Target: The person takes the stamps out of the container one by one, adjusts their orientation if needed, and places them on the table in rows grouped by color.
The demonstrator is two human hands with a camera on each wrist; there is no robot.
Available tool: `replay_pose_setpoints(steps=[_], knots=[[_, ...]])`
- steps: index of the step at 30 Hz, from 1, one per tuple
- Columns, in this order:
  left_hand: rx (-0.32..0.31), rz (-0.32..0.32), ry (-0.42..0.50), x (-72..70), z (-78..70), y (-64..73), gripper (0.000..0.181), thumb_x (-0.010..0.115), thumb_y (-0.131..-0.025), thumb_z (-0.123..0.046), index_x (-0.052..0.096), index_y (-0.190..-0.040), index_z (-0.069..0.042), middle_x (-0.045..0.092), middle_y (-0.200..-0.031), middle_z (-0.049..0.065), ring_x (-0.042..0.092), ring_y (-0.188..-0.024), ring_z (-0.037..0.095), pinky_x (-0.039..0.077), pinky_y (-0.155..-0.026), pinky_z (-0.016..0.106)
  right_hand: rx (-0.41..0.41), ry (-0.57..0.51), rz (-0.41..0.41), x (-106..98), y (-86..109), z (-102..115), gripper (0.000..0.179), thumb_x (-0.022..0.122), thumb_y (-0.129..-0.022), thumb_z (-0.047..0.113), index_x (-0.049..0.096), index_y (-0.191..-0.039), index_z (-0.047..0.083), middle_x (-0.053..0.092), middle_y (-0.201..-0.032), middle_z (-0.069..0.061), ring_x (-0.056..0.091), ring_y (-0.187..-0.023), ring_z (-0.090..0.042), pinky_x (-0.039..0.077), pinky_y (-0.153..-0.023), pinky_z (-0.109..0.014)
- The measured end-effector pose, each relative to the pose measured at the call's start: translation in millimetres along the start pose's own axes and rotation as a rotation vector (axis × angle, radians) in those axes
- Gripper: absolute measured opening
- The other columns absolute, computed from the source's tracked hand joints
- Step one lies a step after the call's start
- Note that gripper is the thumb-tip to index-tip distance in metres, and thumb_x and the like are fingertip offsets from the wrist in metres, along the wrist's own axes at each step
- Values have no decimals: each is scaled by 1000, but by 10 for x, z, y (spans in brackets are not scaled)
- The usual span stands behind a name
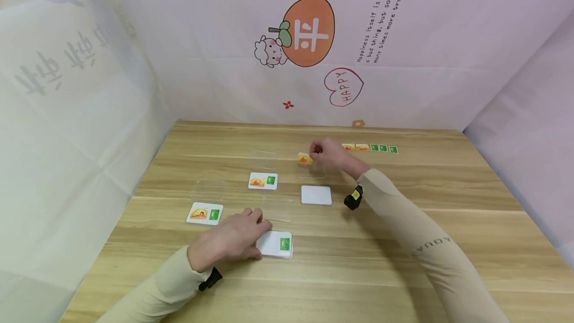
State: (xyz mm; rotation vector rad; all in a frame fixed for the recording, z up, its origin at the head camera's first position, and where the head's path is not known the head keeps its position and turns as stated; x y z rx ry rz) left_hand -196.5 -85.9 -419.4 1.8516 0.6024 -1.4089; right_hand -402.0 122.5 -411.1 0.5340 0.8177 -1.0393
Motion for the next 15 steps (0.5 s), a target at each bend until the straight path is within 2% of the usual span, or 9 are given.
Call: replay_pose_setpoints(steps=[10,15], knots=[[2,0,-20,1,-12,16,53,78,-82,-42,60,-125,-17,55,-110,3,47,-92,15,46,-73,29,48,25,19,2,-124,-168,10,54,-96,8,63,-96,4,65,-90,-11,57,-75,-17,47,-64,-26],[0,-6,-26,2,-11,16,53,78,-82,-42,60,-125,-17,56,-111,3,48,-93,16,46,-74,29,59,32,-5,-18,-178,-260,10,55,-95,7,63,-95,2,63,-88,-10,54,-75,-17,45,-64,-26]])
Point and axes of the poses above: each hand's wrist, its own y-axis away from the middle knuckle, its own x-axis out of the palm, z = x × y, the point moved 6 cm from there along -y, towards the middle knuckle
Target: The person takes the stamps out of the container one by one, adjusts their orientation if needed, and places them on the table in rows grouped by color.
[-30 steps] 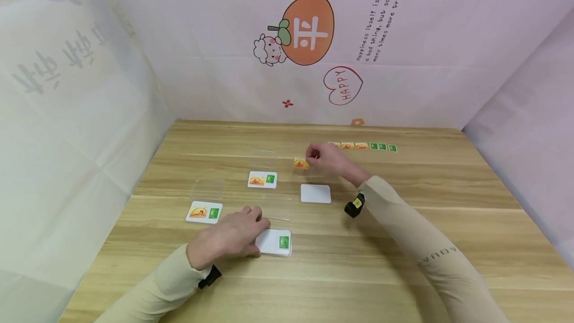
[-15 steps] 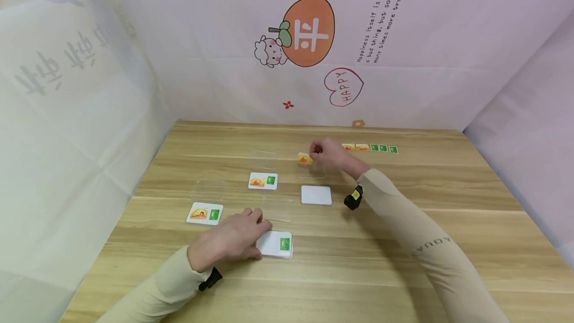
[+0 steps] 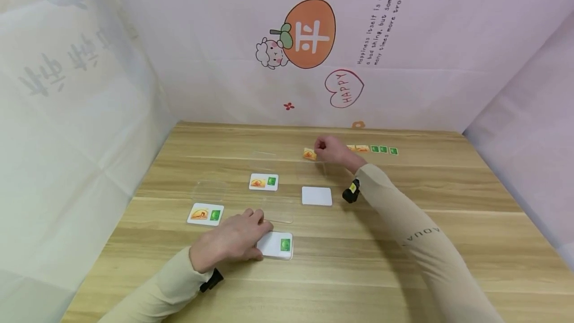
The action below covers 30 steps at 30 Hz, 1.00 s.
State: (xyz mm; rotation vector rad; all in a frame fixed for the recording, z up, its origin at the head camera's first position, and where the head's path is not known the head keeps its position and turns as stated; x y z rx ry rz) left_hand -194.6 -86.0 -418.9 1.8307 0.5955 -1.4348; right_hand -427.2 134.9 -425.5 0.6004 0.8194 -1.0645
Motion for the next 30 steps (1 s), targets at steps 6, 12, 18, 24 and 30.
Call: replay_pose_setpoints(steps=[6,12,18,24,30], knots=[[-4,1,-3,6,11,8,53,78,-82,-42,60,-124,-17,55,-112,3,48,-93,16,46,-73,29,8,3,-18,-5,-25,-46,10,55,-94,6,64,-94,1,63,-90,-11,55,-79,-19,46,-68,-27],[-6,-6,3,12,18,23,53,78,-82,-42,60,-125,-17,56,-111,3,48,-93,16,46,-73,30,39,44,-4,7,-64,-93,12,52,-97,9,62,-97,3,62,-93,-11,55,-81,-21,46,-70,-30],[-3,-11,-9,18,17,17,53,77,-82,-42,59,-125,-17,56,-111,3,48,-93,16,46,-74,29,67,100,15,-3,-129,-146,14,49,-98,11,61,-99,4,61,-96,-11,55,-84,-23,46,-70,-31],[2,-19,-33,13,11,-5,52,78,-82,-42,59,-124,-18,56,-109,3,49,-93,16,46,-73,30,65,142,10,-39,-170,-206,14,50,-98,10,62,-97,4,62,-95,-11,55,-83,-23,45,-71,-32],[-5,-13,-30,5,9,-1,52,78,-82,-42,59,-123,-18,55,-108,3,48,-92,16,46,-73,30,69,141,19,-57,-213,-253,13,51,-98,10,62,-98,3,62,-95,-11,55,-84,-23,46,-71,-31]])
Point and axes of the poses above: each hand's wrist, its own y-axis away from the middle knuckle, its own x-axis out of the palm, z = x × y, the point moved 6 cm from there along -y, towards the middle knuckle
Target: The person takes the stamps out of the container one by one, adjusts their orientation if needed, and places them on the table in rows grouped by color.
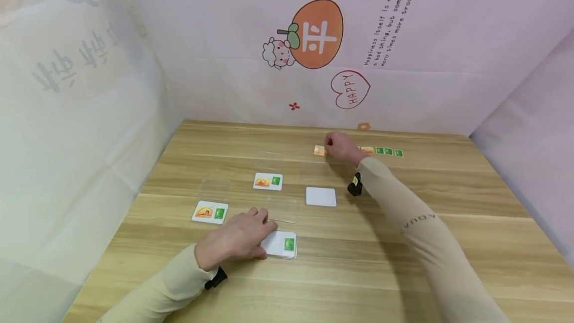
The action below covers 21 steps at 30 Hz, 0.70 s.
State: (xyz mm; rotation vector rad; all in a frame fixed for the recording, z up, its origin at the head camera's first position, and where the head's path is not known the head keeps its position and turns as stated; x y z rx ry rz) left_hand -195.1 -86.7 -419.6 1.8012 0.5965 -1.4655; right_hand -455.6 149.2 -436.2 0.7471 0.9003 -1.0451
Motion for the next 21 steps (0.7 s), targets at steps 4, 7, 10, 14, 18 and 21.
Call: replay_pose_setpoints(steps=[4,7,10,14,18,21], knots=[[2,2,3,5,7,-6,52,78,-82,-42,59,-123,-18,55,-108,2,48,-92,16,45,-73,29,-16,7,-8,-31,-39,-13,12,52,-96,7,63,-96,1,62,-93,-12,54,-81,-22,45,-69,-30],[4,4,4,8,12,-12,52,78,-82,-43,59,-124,-18,55,-109,3,48,-92,15,46,-73,29,-24,9,-11,-67,-56,-5,13,52,-95,6,63,-95,0,62,-92,-13,54,-80,-22,45,-69,-30],[5,5,5,9,19,-17,52,77,-82,-43,59,-124,-18,55,-110,3,48,-93,16,46,-74,29,-21,-8,-4,-95,-65,2,14,52,-95,5,64,-97,-2,63,-94,-14,54,-82,-22,46,-70,-30],[5,3,5,4,24,-20,52,77,-82,-43,59,-125,-18,55,-110,3,48,-93,16,46,-74,30,-10,-5,1,-114,-77,-2,17,51,-96,6,64,-101,-2,63,-99,-15,55,-85,-23,48,-74,-32],[4,7,5,11,25,-19,53,77,-82,-43,59,-126,-18,55,-111,3,48,-94,16,47,-75,30,5,10,14,-100,-95,-26,17,51,-95,6,65,-101,-1,63,-98,-14,55,-83,-22,47,-73,-31],[3,8,4,20,24,-18,54,77,-82,-44,59,-127,-18,55,-112,3,49,-95,16,47,-76,30,13,6,20,-83,-114,-55,16,51,-95,5,65,-100,-2,63,-96,-14,54,-81,-21,47,-71,-30]])
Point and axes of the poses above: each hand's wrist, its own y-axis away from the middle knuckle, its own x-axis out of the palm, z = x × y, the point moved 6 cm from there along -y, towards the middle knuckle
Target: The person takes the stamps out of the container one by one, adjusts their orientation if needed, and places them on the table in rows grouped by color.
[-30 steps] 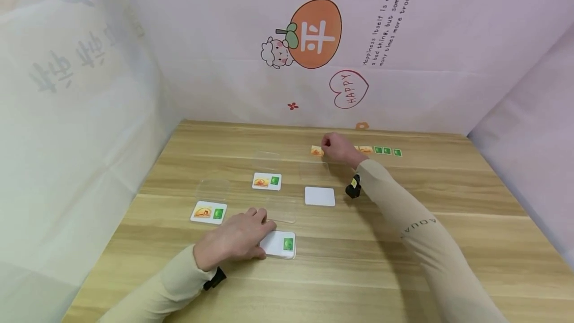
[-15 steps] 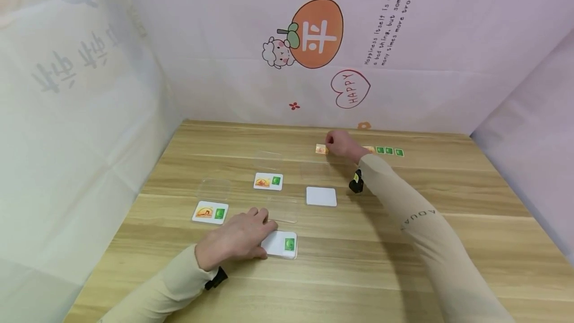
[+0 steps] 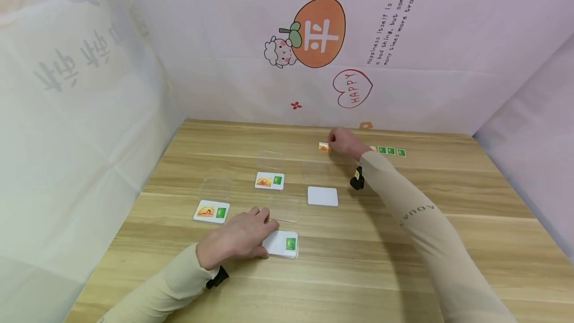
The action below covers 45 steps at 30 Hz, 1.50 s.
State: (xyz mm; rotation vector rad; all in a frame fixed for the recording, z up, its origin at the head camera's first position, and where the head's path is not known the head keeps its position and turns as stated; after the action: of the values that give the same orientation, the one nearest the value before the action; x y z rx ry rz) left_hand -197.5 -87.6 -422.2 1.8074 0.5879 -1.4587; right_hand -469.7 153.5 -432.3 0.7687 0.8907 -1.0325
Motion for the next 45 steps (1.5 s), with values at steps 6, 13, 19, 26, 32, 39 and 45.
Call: replay_pose_setpoints(steps=[6,13,19,26,32,39,45], knots=[[4,-9,-9,-4,-3,0,53,77,-82,-44,59,-125,-18,55,-110,2,49,-94,16,47,-75,29,16,1,2,17,-37,-76,16,51,-95,4,65,-101,-2,63,-97,-15,54,-83,-23,45,-71,-30],[7,-13,-14,-10,-8,4,54,78,-81,-44,59,-125,-18,55,-109,2,48,-92,15,46,-74,28,13,22,-3,42,-88,-135,16,52,-95,5,66,-101,-1,64,-98,-15,55,-83,-23,46,-71,-30],[1,-10,-6,-9,-4,6,54,78,-82,-43,59,-125,-18,55,-109,2,48,-92,15,46,-74,29,1,33,-18,49,-117,-108,14,54,-93,3,66,-98,0,65,-98,-14,55,-85,-23,47,-74,-32],[-2,-4,-2,-15,-9,11,54,78,-81,-43,59,-126,-18,55,-110,2,48,-92,15,46,-74,28,-29,46,-34,73,-135,-108,11,56,-91,2,65,-97,0,65,-96,-14,56,-86,-24,48,-76,-35],[-4,0,1,-15,-14,10,55,78,-81,-43,59,-126,-18,55,-110,2,47,-92,15,45,-73,28,-24,30,-42,70,-141,-165,10,56,-93,4,65,-97,1,64,-95,-14,55,-86,-25,47,-75,-34],[-4,-3,-1,-1,-9,2,56,78,-81,-44,59,-127,-18,55,-110,2,47,-93,15,46,-74,28,-25,14,-78,-3,-63,-109,9,56,-96,10,61,-95,3,60,-91,-12,54,-82,-24,45,-68,-32],[-8,-3,6,3,-2,6,55,77,-82,-43,59,-127,-18,55,-112,3,48,-95,16,47,-75,29,-52,2,-88,-71,23,-41,7,55,-94,9,60,-94,3,61,-90,-12,54,-82,-24,44,-69,-32]])
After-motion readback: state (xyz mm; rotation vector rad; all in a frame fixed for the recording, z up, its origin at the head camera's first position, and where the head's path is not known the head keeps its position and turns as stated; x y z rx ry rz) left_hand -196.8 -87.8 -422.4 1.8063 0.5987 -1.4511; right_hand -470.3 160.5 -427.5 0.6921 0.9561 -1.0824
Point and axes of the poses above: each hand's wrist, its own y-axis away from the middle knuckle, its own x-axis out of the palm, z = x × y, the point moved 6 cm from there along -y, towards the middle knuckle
